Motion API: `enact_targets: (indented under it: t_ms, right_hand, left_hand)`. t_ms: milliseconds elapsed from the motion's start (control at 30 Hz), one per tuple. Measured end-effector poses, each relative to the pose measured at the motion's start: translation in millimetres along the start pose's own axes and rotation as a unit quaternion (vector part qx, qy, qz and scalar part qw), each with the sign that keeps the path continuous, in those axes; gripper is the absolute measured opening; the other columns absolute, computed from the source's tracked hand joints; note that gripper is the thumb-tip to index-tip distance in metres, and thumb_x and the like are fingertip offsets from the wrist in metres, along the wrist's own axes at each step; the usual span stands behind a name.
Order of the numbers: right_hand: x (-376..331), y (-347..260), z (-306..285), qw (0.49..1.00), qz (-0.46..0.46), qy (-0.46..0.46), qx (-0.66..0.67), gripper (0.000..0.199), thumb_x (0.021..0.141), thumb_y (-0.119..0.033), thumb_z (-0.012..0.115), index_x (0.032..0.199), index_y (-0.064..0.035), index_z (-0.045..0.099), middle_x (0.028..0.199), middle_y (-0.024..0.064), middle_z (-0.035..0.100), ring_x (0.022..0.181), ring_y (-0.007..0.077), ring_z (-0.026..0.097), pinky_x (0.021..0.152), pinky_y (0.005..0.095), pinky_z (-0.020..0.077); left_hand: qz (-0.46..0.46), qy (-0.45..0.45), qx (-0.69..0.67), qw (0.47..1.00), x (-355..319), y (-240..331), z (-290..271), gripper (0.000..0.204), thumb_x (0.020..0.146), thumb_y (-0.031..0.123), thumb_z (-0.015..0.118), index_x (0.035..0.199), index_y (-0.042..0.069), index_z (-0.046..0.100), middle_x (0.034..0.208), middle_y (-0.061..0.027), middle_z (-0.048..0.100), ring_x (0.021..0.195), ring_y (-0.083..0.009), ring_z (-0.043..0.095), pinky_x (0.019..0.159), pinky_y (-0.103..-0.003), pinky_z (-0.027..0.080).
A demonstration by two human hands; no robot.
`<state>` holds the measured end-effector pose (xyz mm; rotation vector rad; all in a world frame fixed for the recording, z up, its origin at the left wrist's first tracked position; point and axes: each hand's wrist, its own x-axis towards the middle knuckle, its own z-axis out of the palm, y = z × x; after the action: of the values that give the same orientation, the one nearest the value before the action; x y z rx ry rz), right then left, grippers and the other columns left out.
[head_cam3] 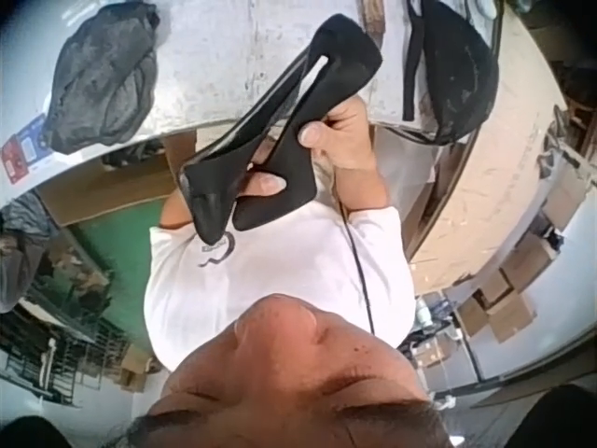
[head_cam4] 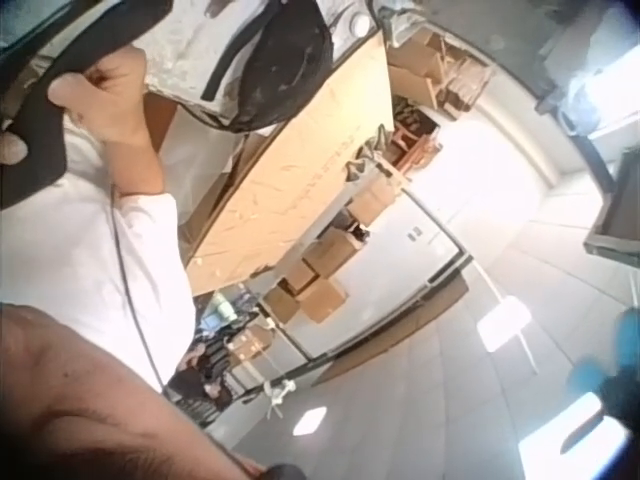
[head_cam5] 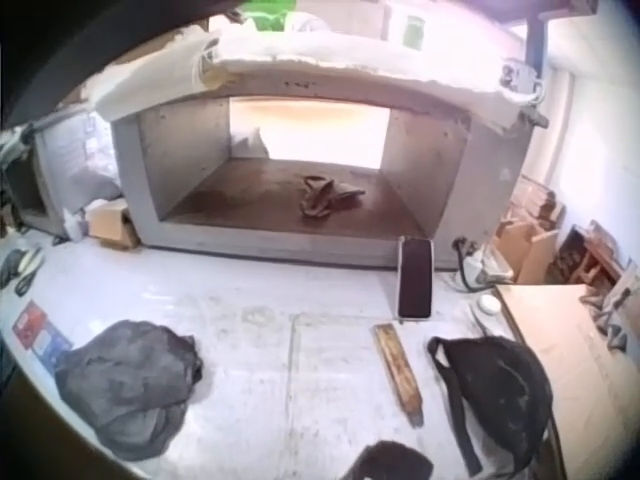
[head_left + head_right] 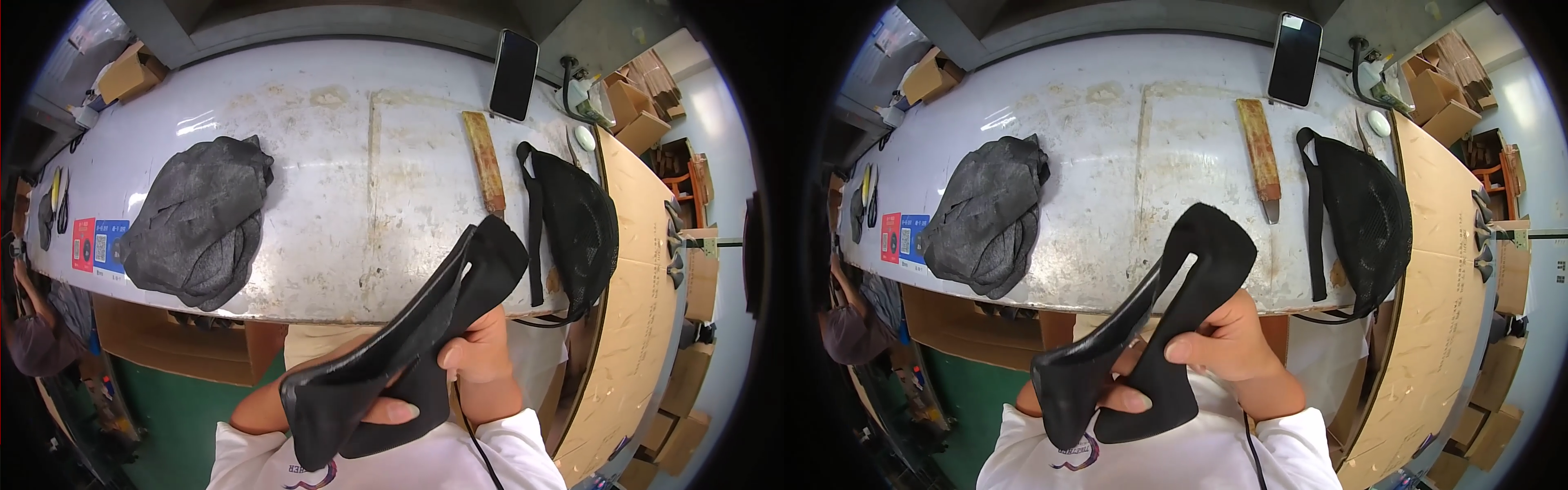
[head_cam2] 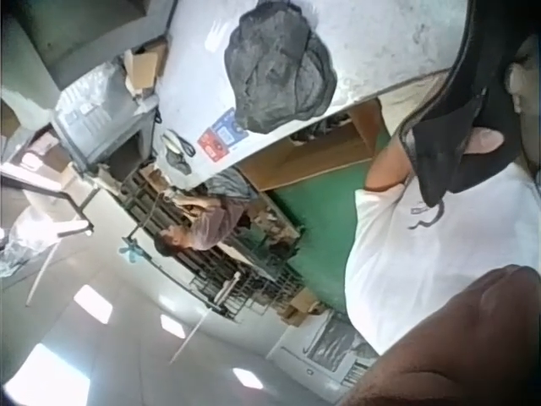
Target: Inspecting and aligning black synthetic material components at a workbench in a manufacturing environment.
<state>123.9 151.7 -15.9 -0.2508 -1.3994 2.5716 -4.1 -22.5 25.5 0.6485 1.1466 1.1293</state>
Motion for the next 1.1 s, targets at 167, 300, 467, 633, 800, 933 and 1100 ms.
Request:
enact_targets:
  t_ms: [167, 300, 467, 633, 800, 933, 1100]
  right_hand:
    - [0.3, -1.3, 2.3, 0.996, -0.014, -0.067, 0.056, 0.016, 0.083, -0.009, 0.075, 0.091, 0.0044, 0.070, 0.094, 0.0087, 0.069, 0.085, 0.0144, 0.063, 0.075, 0.0299, 0.0487]
    - [4.8, 6.5, 3.6, 0.987, -0.076, -0.113, 0.089, 0.017, 0.086, -0.011, 0.073, 0.091, 0.0047, 0.070, 0.091, 0.0091, 0.070, 0.083, 0.0147, 0.064, 0.074, 0.0302, 0.0500]
    - [-0.5, 10.5, 0.5, 0.998, -0.033, -0.037, 0.028, 0.029, 0.091, -0.024, 0.069, 0.094, 0.0048, 0.066, 0.081, 0.0075, 0.067, 0.071, 0.0127, 0.062, 0.061, 0.0267, 0.0480]
    - [7.2, 23.9, 9.1, 0.998, -0.022, 0.057, -0.006, 0.065, 0.097, -0.059, 0.043, 0.104, 0.0042, 0.057, 0.084, 0.0073, 0.060, 0.067, 0.0112, 0.054, 0.063, 0.0248, 0.0440]
    - [1.6, 24.7, -0.6, 0.987, 0.102, -0.123, -0.001, 0.062, 0.099, -0.056, 0.042, 0.097, 0.0033, 0.059, 0.083, 0.0082, 0.062, 0.068, 0.0128, 0.057, 0.063, 0.0259, 0.0455]
    - [-6.7, 41.2, 4.9, 0.966, 0.177, -0.179, 0.061, 0.059, 0.100, -0.053, 0.042, 0.094, 0.0022, 0.062, 0.080, 0.0086, 0.064, 0.068, 0.0137, 0.060, 0.061, 0.0270, 0.0470]
    - [-0.9, 33.6, 19.2, 0.943, 0.246, -0.034, 0.220, 0.051, 0.101, -0.047, 0.044, 0.095, 0.0011, 0.061, 0.077, 0.0078, 0.065, 0.059, 0.0122, 0.058, 0.051, 0.0251, 0.0427]
  left_hand:
    - [0.101, -0.131, -0.017, 0.986, 9.6, -30.5, 0.7, 0.030, 0.088, 0.021, 0.071, 0.108, 0.001, 0.063, 0.101, -0.0034, 0.061, 0.096, -0.0139, 0.054, 0.085, -0.032, 0.043]
    - [0.004, -0.162, -0.201, 0.966, 18.3, -38.4, 4.1, 0.025, 0.087, 0.019, 0.072, 0.104, 0.001, 0.069, 0.097, -0.0009, 0.065, 0.096, -0.0095, 0.055, 0.085, -0.029, 0.042]
    - [0.000, -0.108, -0.143, 0.984, 11.9, -48.5, -2.3, 0.023, 0.085, 0.019, 0.074, 0.095, -0.001, 0.071, 0.080, -0.0007, 0.067, 0.078, -0.0063, 0.058, 0.068, -0.023, 0.043]
    - [0.284, 0.167, 0.034, 0.943, 16.1, 12.0, -16.0, 0.027, 0.091, 0.020, 0.065, 0.105, -0.003, 0.066, 0.091, -0.0063, 0.065, 0.085, -0.0108, 0.058, 0.073, -0.026, 0.046]
    - [0.267, 0.335, -0.117, 0.896, 23.1, 2.5, -1.8, 0.064, 0.100, 0.056, 0.032, 0.113, -0.002, 0.055, 0.091, -0.0120, 0.062, 0.080, -0.0176, 0.060, 0.069, -0.030, 0.049]
    - [0.293, 0.285, -0.076, 0.910, 26.9, -17.4, -18.1, 0.068, 0.101, 0.056, 0.028, 0.123, -0.004, 0.051, 0.103, -0.0144, 0.063, 0.086, -0.0173, 0.060, 0.078, -0.030, 0.049]
    - [0.262, 0.334, 0.081, 0.902, 23.8, -28.0, -15.8, 0.077, 0.097, 0.065, 0.025, 0.122, -0.003, 0.052, 0.101, -0.0108, 0.062, 0.087, -0.0139, 0.057, 0.077, -0.027, 0.047]
